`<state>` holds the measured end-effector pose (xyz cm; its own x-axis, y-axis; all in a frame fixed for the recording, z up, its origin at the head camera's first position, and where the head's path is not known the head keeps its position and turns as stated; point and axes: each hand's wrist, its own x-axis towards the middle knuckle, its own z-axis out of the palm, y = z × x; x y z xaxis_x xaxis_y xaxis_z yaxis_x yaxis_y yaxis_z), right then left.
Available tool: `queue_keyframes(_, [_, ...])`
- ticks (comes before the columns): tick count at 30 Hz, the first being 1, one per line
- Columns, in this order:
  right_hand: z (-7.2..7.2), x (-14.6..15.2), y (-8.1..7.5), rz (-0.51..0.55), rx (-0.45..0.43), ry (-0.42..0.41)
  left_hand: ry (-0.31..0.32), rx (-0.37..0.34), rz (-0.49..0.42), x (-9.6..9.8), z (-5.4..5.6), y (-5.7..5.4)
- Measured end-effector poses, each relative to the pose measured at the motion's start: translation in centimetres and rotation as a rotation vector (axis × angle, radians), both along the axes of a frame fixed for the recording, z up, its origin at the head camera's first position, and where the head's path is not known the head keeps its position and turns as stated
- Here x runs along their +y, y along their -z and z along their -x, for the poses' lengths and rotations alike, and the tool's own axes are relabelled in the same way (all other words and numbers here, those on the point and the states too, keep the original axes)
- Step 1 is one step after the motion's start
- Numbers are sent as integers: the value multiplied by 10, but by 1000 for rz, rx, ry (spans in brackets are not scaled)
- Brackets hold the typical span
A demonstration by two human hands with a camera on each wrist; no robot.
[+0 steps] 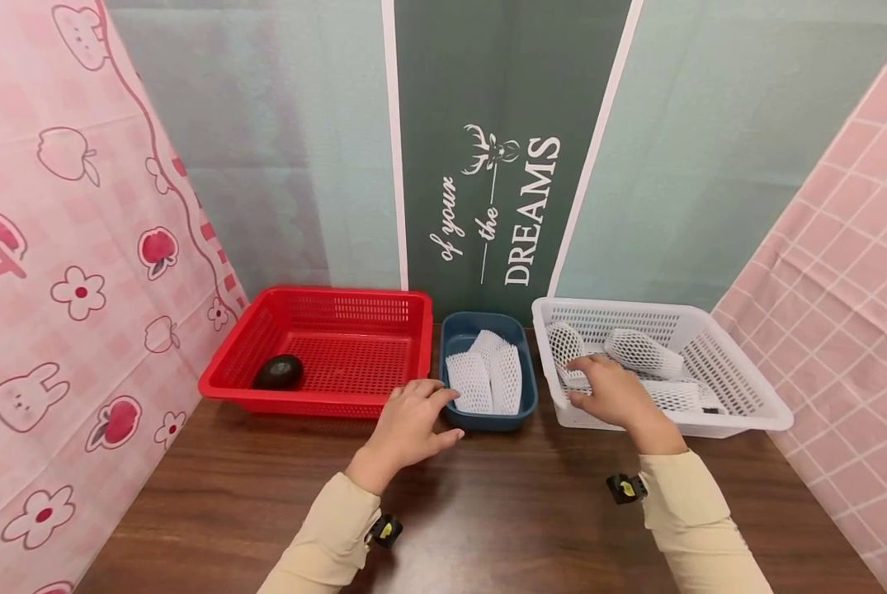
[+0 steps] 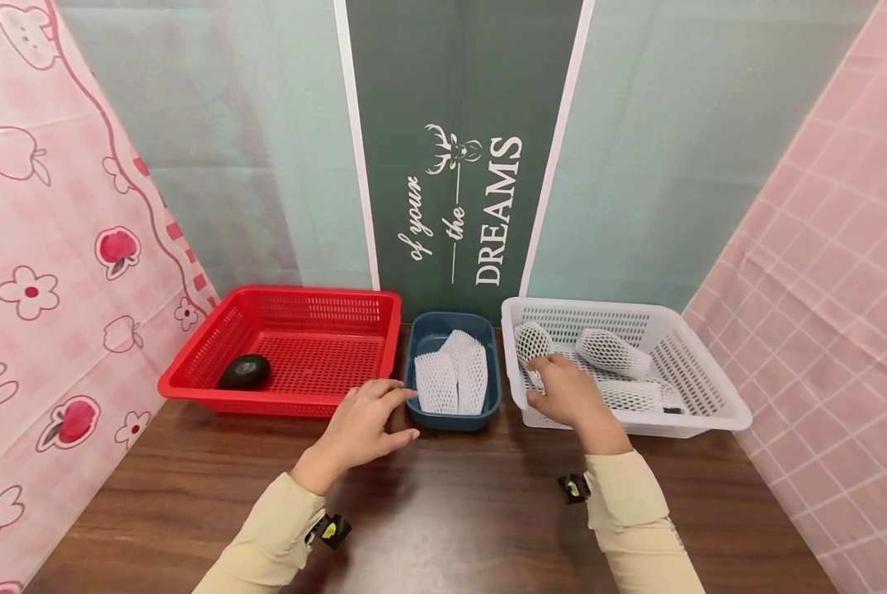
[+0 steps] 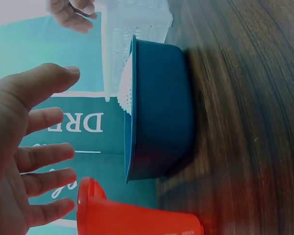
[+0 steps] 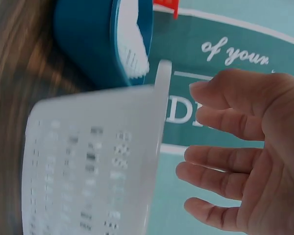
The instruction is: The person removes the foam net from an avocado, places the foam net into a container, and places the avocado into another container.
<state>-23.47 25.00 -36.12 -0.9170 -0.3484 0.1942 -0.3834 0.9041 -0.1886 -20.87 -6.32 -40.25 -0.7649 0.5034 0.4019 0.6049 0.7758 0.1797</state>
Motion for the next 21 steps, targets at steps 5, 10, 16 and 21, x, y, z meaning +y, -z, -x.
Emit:
queue_keyframes(5, [3,16,-2,-35,-14,38,5,-25,28,6,-1,-1])
queue_keyframes(10, [7,30,-2,-28,-51,63,3,-39,47,12,-1,1])
queue_keyframes(16, [14,43,3,-39,-76,71,6,-63,66,20,-1,2])
queue_keyframes(21, [18,56,5,-62,-118,100,39,-59,77,26,-1,3])
